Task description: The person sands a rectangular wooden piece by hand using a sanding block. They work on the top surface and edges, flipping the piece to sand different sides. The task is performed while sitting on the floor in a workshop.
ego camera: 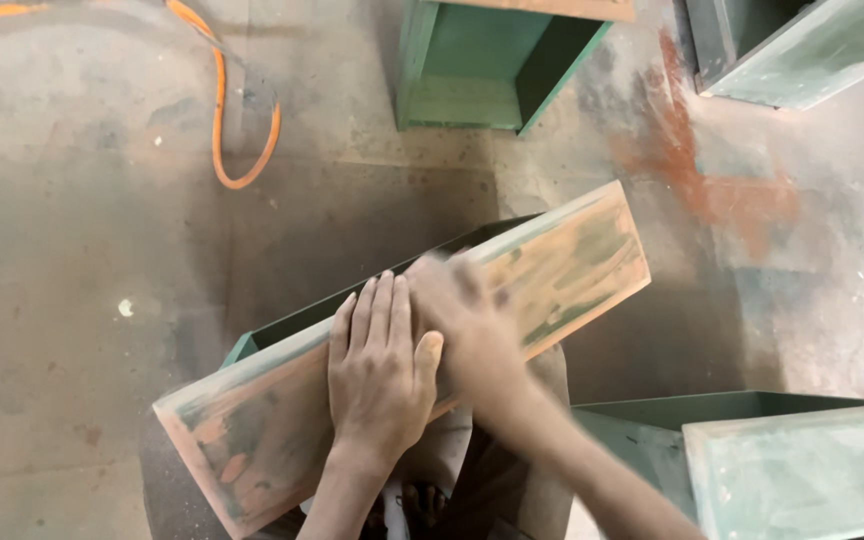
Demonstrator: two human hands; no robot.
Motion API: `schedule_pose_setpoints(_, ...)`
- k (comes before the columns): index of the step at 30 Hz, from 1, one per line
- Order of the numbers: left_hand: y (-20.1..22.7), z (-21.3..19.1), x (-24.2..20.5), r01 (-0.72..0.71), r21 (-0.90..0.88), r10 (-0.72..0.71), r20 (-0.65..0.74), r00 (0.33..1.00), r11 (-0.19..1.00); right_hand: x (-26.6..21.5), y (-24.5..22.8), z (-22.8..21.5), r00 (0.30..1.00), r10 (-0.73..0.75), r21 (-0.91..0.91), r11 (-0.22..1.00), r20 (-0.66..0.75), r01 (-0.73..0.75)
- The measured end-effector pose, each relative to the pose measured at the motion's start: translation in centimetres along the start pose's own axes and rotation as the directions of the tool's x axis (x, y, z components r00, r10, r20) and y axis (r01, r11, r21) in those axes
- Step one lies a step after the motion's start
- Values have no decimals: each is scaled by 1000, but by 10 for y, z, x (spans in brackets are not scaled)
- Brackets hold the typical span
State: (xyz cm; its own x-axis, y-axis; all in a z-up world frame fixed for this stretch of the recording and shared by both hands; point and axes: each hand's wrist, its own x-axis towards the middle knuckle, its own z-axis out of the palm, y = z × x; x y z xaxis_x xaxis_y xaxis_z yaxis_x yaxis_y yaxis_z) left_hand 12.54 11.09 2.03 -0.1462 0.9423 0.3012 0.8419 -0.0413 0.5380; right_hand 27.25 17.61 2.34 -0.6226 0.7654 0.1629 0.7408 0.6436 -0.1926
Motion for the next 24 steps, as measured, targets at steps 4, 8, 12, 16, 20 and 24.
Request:
schedule_pose_setpoints(4, 1, 0, -2, -54, 77, 52, 20, 998, 996, -1, 50, -23, 1000, -24, -107, 994, -19, 22)
schedule_pose_setpoints(8, 6, 10, 8, -82, 113, 78, 41, 996, 990, 18, 144, -59, 928, 365, -207, 904, -78, -374)
schedule_pose_setpoints(12, 27, 30, 26, -124, 70, 119, 72, 990, 990, 17, 132, -18, 919, 381, -195, 898, -100, -394)
schedule_pose_setpoints(16, 52, 54, 52, -64, 23, 63, 39, 997, 998, -16, 122, 9, 995, 49, -185, 981, -86, -64)
schedule_pose_setpoints(20, 57, 62, 50, -68, 59, 66, 32, 997, 996, -4, 195, -36, 887, 460, -284, 848, -27, -448)
schedule_pose_setpoints(24, 58, 59, 60, -125, 114, 120, 49, 992, 986, 6, 191, -43, 868, 488, -243, 835, -90, -494)
